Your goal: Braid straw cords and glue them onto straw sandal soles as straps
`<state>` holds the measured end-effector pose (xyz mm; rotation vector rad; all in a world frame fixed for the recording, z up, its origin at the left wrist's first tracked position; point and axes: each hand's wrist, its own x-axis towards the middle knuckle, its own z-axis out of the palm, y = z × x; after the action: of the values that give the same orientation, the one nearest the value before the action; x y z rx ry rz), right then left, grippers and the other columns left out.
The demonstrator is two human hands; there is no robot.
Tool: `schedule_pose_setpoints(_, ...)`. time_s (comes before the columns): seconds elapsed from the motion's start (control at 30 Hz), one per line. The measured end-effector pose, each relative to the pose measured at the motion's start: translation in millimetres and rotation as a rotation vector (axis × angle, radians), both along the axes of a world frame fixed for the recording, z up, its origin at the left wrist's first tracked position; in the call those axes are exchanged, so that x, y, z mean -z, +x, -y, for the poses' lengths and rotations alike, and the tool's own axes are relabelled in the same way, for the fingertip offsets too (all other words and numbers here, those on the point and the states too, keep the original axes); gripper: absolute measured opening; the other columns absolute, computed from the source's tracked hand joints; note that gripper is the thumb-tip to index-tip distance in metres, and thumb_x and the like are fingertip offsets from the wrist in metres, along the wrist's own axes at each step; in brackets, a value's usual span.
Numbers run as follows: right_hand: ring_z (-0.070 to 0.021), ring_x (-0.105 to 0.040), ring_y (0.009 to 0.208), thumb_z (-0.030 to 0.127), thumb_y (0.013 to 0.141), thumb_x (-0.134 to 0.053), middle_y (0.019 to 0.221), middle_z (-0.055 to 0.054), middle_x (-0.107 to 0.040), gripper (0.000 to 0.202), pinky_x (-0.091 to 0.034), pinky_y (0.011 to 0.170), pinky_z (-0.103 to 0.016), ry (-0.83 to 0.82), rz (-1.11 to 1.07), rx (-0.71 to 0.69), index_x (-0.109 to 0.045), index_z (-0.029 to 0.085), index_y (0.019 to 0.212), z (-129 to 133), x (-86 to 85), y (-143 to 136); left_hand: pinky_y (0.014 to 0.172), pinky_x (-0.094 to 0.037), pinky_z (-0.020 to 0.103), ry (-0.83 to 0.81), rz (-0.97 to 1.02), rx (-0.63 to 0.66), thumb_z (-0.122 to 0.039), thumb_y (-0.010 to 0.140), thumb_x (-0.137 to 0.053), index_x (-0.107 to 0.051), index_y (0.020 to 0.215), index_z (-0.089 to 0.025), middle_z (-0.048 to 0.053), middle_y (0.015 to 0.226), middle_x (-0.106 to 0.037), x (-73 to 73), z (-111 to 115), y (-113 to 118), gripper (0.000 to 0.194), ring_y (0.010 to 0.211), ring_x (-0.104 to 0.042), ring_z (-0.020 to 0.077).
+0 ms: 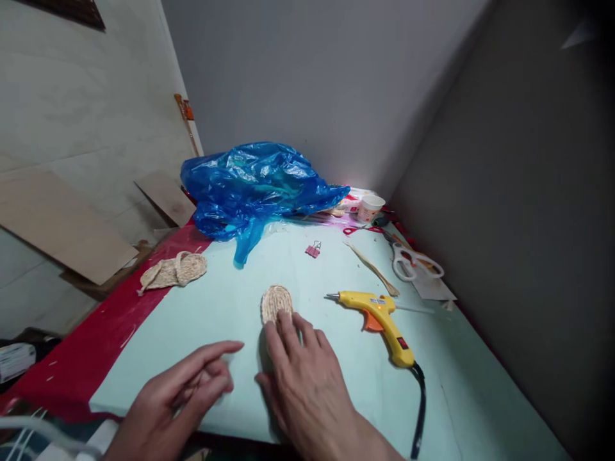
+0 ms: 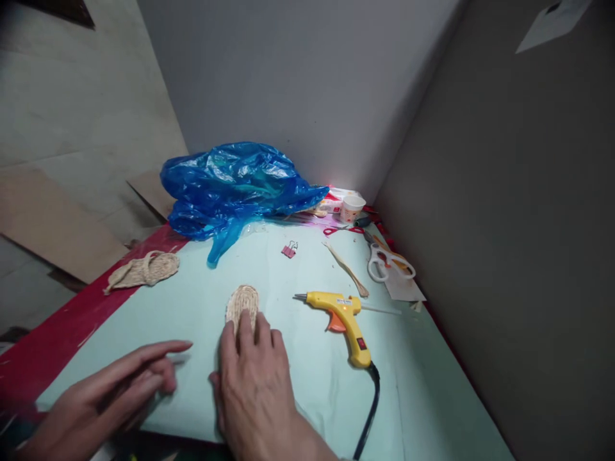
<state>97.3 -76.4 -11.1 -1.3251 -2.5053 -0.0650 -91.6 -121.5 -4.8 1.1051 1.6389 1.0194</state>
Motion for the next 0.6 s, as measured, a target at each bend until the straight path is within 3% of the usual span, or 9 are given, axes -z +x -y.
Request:
schedule_pose_setpoints(0.1, -0.0397, -0.059, 0.109, 0.005, 0.071, -0.054, 0.135, -0.026, -0.054, 0.063, -0.057, 0.084, -0.052, -0.065, -0.050, -0.030, -0.047, 0.000, 0.133, -1, 10.5, 2, 0.050, -0.041, 0.021, 0.001, 0.123, -0.085, -0.051, 0.075, -0.069, -0.071, 0.102, -0.024, 0.001, 0.080, -0.066, -16.7, -15, 16, 0.039, 0.055, -0.049, 0.0104)
schedule_pose_setpoints(0.2, -0.0324, -0.061, 0.106, 0.006, 0.077, -0.050, 0.123, -0.022, -0.061, 0.058, -0.056, 0.087, -0.048, -0.152, -0.268, 0.012, -0.042, 0.005, 0.134, -4, 7.9, 19, 0.053, -0.042, 0.021, 0.074, 0.282, -0.207, -0.044, 0.077, -0.069, -0.067, 0.108, -0.021, 0.001, 0.083, -0.066, -12.6, -21, 24, 0.039, 0.055, -0.048, 0.0088)
schedule_pose_setpoints(0.3, -0.0259, -0.062, 0.106, 0.016, 0.085, -0.050, 0.118, -0.015, -0.062, 0.049, -0.056, 0.089, -0.042, -0.185, -0.493, 0.065, -0.040, 0.015, 0.133, -8, 0.5, 30, 0.072, -0.051, 0.025, 0.161, 0.459, -0.296, -0.037, 0.073, -0.075, -0.061, 0.116, -0.015, 0.008, 0.095, -0.069, 2.8, -24, 36, 0.050, 0.079, -0.063, 0.0169)
schedule_pose_setpoints(0.4, -0.0248, -0.062, 0.109, 0.020, 0.088, -0.050, 0.122, -0.014, -0.060, 0.045, -0.056, 0.089, -0.040, -0.101, -0.627, 0.108, -0.040, 0.018, 0.132, -8, -1.5, 26, 0.090, -0.052, 0.039, 0.108, 0.791, -0.293, -0.036, 0.071, -0.076, -0.044, 0.134, -0.008, 0.019, 0.110, -0.068, 10.5, -28, 54, 0.077, 0.103, -0.065, 0.0306)
schedule_pose_setpoints(0.5, -0.0249, -0.057, 0.117, 0.016, 0.089, -0.050, 0.127, -0.015, -0.058, 0.047, -0.054, 0.094, -0.040, 0.046, -0.710, 0.076, -0.039, 0.017, 0.135, 0, 1.9, 15, 0.102, -0.046, 0.046, -0.046, 1.067, -0.183, -0.033, 0.081, -0.068, -0.035, 0.143, -0.009, 0.022, 0.125, -0.062, -0.7, -35, 72, 0.075, 0.117, -0.060, 0.0332)
schedule_pose_setpoints(0.6, -0.0249, -0.049, 0.128, 0.010, 0.089, -0.048, 0.138, -0.016, -0.051, 0.052, -0.047, 0.102, -0.042, 0.078, -0.746, -0.063, -0.036, 0.018, 0.140, 7, -2.5, 15, 0.107, -0.041, 0.042, 0.041, 1.091, -0.133, -0.023, 0.087, -0.061, -0.036, 0.146, -0.018, 0.016, 0.135, -0.058, -24.5, -46, 83, 0.065, 0.124, -0.055, 0.0282)
